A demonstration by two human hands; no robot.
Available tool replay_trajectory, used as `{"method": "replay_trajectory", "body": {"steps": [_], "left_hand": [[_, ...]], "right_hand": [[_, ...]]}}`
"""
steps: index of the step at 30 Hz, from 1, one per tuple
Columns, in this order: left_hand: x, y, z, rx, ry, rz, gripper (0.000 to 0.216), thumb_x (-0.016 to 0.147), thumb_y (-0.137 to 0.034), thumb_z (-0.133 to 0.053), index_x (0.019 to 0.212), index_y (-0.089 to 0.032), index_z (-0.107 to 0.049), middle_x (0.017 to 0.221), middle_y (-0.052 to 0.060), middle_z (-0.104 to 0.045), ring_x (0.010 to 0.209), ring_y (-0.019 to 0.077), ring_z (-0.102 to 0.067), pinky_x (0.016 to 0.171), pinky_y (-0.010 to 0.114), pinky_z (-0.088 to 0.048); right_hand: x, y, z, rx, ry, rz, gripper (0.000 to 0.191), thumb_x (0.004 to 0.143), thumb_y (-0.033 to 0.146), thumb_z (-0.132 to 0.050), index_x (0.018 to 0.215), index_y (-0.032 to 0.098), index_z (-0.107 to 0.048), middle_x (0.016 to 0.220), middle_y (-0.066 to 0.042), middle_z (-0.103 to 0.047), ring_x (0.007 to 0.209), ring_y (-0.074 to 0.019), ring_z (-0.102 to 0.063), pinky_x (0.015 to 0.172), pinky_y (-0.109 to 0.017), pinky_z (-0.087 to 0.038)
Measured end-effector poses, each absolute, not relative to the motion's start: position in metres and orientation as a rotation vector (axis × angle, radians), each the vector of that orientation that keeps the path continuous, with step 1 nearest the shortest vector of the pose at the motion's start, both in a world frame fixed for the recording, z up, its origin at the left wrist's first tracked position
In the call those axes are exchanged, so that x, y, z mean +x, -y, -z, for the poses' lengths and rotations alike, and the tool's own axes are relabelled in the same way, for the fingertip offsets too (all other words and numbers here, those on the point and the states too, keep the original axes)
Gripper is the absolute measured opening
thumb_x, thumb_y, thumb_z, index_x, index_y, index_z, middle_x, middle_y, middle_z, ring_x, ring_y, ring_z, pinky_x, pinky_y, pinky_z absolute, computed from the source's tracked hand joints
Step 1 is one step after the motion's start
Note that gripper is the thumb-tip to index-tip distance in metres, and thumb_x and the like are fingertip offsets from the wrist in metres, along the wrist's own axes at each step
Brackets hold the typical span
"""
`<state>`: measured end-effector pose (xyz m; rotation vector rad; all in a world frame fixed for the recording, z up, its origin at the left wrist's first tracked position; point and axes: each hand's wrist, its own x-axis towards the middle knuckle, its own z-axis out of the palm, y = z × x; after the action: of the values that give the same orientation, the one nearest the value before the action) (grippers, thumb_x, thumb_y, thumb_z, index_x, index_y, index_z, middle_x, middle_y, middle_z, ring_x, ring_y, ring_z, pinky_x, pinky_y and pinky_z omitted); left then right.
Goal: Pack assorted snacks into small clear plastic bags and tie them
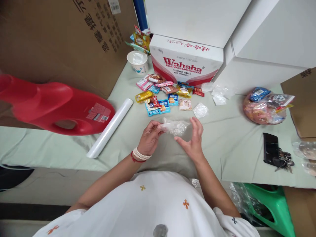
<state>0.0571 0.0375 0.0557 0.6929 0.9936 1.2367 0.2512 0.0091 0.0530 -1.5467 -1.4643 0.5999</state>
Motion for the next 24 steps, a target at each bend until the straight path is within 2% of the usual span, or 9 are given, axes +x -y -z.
{"method": "replay_trajectory", "body": {"steps": [2,4,7,10,12,16,18,21,24], "left_hand": [[0.059,-0.039,-0.059,0.657,-0.977,-1.25,0.039,0.077,-0.05,-0.079,0.086,-0.022,-0.053,0.078,-0.004,-0.055,0.071,0.0098,-0.054,0.071,0.023,-0.05],[0.057,-0.042,-0.06,0.595,-1.033,-1.272,0.039,0.078,-0.049,-0.077,0.087,-0.023,-0.05,0.073,-0.006,-0.05,0.061,0.008,-0.049,0.059,0.02,-0.045],[0.046,-0.05,-0.06,0.664,-1.113,-1.199,0.04,0.079,-0.051,-0.077,0.088,-0.023,-0.05,0.062,-0.009,-0.041,0.049,0.0063,-0.036,0.046,0.018,-0.034],[0.034,-0.053,-0.06,0.845,-1.05,-1.008,0.045,0.076,-0.059,-0.079,0.083,-0.021,-0.055,0.058,-0.009,-0.037,0.046,0.0056,-0.03,0.042,0.019,-0.026],[0.031,-0.052,-0.059,0.864,-0.974,-0.918,0.05,0.074,-0.063,-0.079,0.079,-0.02,-0.054,0.059,-0.009,-0.036,0.045,0.005,-0.028,0.041,0.02,-0.025],[0.038,-0.047,-0.053,0.781,-0.964,-0.985,0.054,0.075,-0.067,-0.077,0.077,-0.022,-0.047,0.058,-0.01,-0.031,0.044,0.0054,-0.024,0.04,0.02,-0.022],[0.043,-0.045,-0.049,0.794,-0.995,-1.059,0.053,0.079,-0.069,-0.073,0.078,-0.023,-0.047,0.06,-0.009,-0.035,0.046,0.0066,-0.029,0.041,0.021,-0.025],[0.047,-0.045,-0.041,0.789,-1.07,-1.146,0.051,0.083,-0.071,-0.067,0.083,-0.023,-0.049,0.068,-0.005,-0.048,0.049,0.0075,-0.036,0.041,0.022,-0.027],[0.046,-0.048,-0.033,0.662,-1.169,-1.232,0.049,0.083,-0.068,-0.068,0.083,-0.023,-0.05,0.067,-0.006,-0.049,0.048,0.007,-0.034,0.041,0.021,-0.025]], "right_hand": [[0.246,-0.02,-0.064,-1.486,1.637,-0.592,0.038,0.083,0.053,-0.074,0.112,0.029,-0.069,0.146,-0.009,-0.051,0.142,-0.034,-0.039,0.113,-0.054,-0.039],[0.244,-0.031,-0.076,-1.396,1.649,-0.779,0.024,0.091,0.05,-0.066,0.094,0.027,-0.072,0.119,-0.008,-0.067,0.126,-0.0306,-0.055,0.106,-0.05,-0.045],[0.252,-0.047,-0.095,-1.335,1.463,-1.325,0.032,0.09,0.054,-0.069,0.082,0.023,-0.068,0.075,-0.002,-0.064,0.071,-0.0182,-0.061,0.067,-0.034,-0.054],[0.27,-0.067,-0.109,-1.33,1.236,-1.673,0.039,0.078,0.055,-0.081,0.077,0.02,-0.064,0.059,0.004,-0.051,0.046,-0.0086,-0.042,0.04,-0.022,-0.034],[0.282,-0.08,-0.112,-1.321,1.119,-1.686,0.04,0.07,0.051,-0.088,0.081,0.02,-0.065,0.061,0.005,-0.051,0.045,-0.0067,-0.042,0.038,-0.02,-0.031],[0.284,-0.079,-0.098,-1.259,0.855,-1.718,0.06,0.068,0.061,-0.086,0.113,0.028,-0.066,0.092,-0.001,-0.069,0.074,-0.017,-0.069,0.06,-0.03,-0.057],[0.273,-0.062,-0.084,-1.25,0.758,-1.815,0.072,0.064,0.061,-0.088,0.124,0.032,-0.062,0.104,-0.004,-0.072,0.086,-0.0219,-0.072,0.067,-0.036,-0.06],[0.255,-0.028,-0.061,-1.36,0.694,-1.818,0.062,0.056,0.044,-0.096,0.109,0.025,-0.07,0.083,-0.003,-0.071,0.067,-0.0164,-0.065,0.057,-0.027,-0.051],[0.249,0.001,-0.045,-1.434,0.671,-1.621,0.041,0.062,0.045,-0.092,0.088,0.02,-0.072,0.07,0.0,-0.064,0.057,-0.0108,-0.051,0.052,-0.024,-0.04]]}}
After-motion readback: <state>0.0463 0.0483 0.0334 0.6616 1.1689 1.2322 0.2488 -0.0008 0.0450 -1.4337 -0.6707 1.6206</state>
